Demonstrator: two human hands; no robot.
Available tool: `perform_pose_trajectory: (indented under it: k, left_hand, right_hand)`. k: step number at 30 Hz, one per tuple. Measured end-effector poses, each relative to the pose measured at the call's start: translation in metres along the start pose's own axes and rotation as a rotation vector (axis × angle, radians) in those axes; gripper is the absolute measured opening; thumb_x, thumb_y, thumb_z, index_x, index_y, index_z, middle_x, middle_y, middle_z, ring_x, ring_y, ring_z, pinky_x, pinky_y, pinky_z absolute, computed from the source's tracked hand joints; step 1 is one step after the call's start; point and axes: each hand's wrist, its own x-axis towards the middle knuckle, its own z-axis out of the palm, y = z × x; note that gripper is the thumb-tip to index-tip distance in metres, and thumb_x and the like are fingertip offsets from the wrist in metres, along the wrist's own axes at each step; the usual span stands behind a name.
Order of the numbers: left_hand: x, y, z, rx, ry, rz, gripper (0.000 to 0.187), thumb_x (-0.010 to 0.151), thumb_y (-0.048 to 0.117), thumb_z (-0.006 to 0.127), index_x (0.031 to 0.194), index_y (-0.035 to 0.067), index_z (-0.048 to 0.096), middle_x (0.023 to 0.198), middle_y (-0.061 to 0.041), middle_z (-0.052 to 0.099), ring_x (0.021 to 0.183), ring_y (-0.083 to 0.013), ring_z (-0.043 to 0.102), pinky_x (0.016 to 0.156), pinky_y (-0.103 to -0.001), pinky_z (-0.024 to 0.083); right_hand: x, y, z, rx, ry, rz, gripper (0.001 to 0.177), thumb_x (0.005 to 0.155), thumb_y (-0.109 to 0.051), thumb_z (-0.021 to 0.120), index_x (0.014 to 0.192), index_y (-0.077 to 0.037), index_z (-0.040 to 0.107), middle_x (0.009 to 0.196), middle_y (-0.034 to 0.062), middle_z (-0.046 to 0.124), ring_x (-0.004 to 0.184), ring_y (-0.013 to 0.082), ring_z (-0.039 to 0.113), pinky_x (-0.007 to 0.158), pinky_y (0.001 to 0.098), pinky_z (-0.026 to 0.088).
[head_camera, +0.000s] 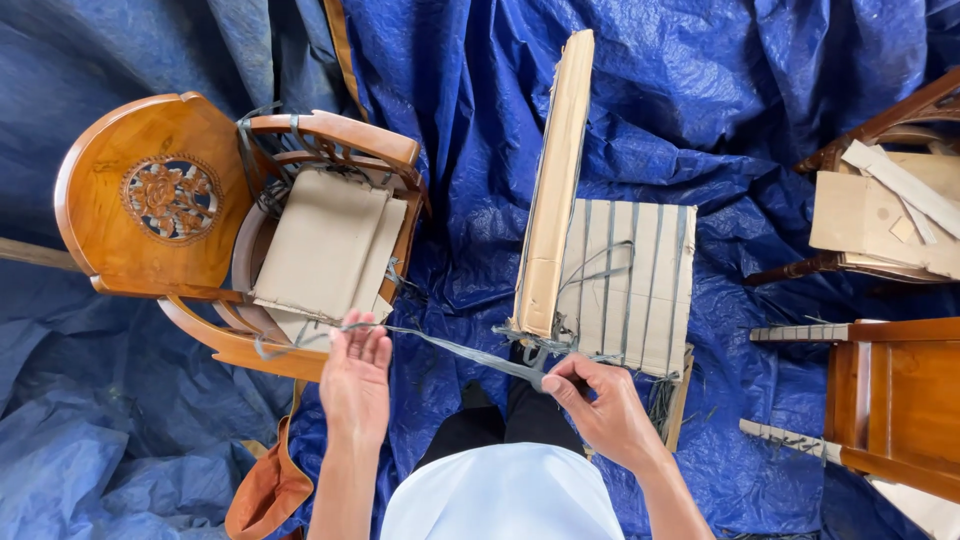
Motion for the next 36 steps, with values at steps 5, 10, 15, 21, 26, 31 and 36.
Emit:
perform_pose_trajectory:
  k: [5, 10, 15, 21, 26, 31, 36]
  left_hand:
    - [-0.031, -0.032, 0.011, 0.329, -0.049, -0.138, 0.039, 0.103, 0.026, 0.048, 0.132, 0.001, 0.058, 0.113, -0.011, 0.069, 0.090, -0.0165, 0.067, 0.083, -0.032, 0.058]
    - [-0.055, -0.060, 0.019, 0.621, -0.280, -0.093, 0.035, 0.102, 0.022, 0.053, 0.131, 0.003, 0.059, 0.118, -0.011, 0.068, 0.091, -0.0133, 0.067, 0.082, -0.030, 0.057]
    - [-0.053, -0.080, 0.013, 0.594, -0.534, -0.060, 0.029, 0.106, 0.024, 0.055, 0.118, 0.002, 0.068, 0.103, -0.007, 0.069, 0.087, -0.0112, 0.064, 0.079, -0.029, 0.053]
    - [-0.045, -0.057, 0.031, 0.583, -0.391, -0.104, 0.035, 0.105, 0.030, 0.050, 0.096, 0.004, 0.071, 0.090, -0.003, 0.072, 0.080, -0.0113, 0.065, 0.076, -0.027, 0.054]
    - [-0.031, -0.046, 0.023, 0.491, -0.313, -0.058, 0.035, 0.107, 0.031, 0.050, 0.096, 0.005, 0.071, 0.087, -0.003, 0.069, 0.077, -0.0096, 0.061, 0.075, -0.026, 0.052]
    - [-0.027, -0.046, 0.015, 0.431, -0.298, -0.016, 0.035, 0.108, 0.032, 0.051, 0.097, 0.005, 0.070, 0.087, -0.003, 0.066, 0.077, -0.0086, 0.059, 0.075, -0.025, 0.051]
    - [-0.023, -0.049, 0.012, 0.325, -0.229, -0.064, 0.033, 0.108, 0.030, 0.051, 0.095, 0.006, 0.069, 0.089, -0.005, 0.068, 0.076, -0.0105, 0.060, 0.073, -0.027, 0.051]
  right_hand:
    - [0.006, -0.005, 0.016, -0.039, -0.041, -0.011, 0.023, 0.093, -0.025, 0.070, 0.088, -0.003, 0.071, 0.061, 0.0027, 0.061, 0.056, 0.0099, 0.047, 0.049, 0.0302, 0.041]
    - [0.009, -0.017, 0.027, -0.120, -0.105, 0.039, 0.025, 0.094, -0.029, 0.069, 0.088, -0.005, 0.073, 0.058, 0.0051, 0.061, 0.051, 0.0153, 0.047, 0.049, 0.0331, 0.038]
    - [0.011, -0.016, 0.031, -0.097, -0.105, -0.040, 0.026, 0.094, -0.030, 0.069, 0.088, -0.005, 0.071, 0.061, 0.0060, 0.060, 0.052, 0.0168, 0.047, 0.048, 0.0350, 0.039]
    - [0.012, -0.015, 0.028, -0.119, -0.106, -0.010, 0.029, 0.094, -0.031, 0.069, 0.086, -0.004, 0.068, 0.059, 0.0053, 0.058, 0.051, 0.0169, 0.045, 0.048, 0.0347, 0.039]
    - [0.015, -0.011, 0.027, -0.178, -0.158, 0.092, 0.030, 0.093, -0.034, 0.069, 0.084, -0.005, 0.069, 0.054, 0.0067, 0.055, 0.048, 0.0186, 0.044, 0.048, 0.0371, 0.035]
    - [0.022, -0.003, 0.025, -0.230, -0.146, 0.044, 0.031, 0.094, -0.033, 0.069, 0.084, -0.004, 0.068, 0.055, 0.0094, 0.054, 0.050, 0.0214, 0.044, 0.050, 0.0382, 0.036]
    - [0.029, 0.023, 0.026, -0.226, -0.107, 0.025, 0.026, 0.093, -0.029, 0.069, 0.087, -0.004, 0.069, 0.061, 0.0105, 0.061, 0.052, 0.0240, 0.050, 0.052, 0.0404, 0.041]
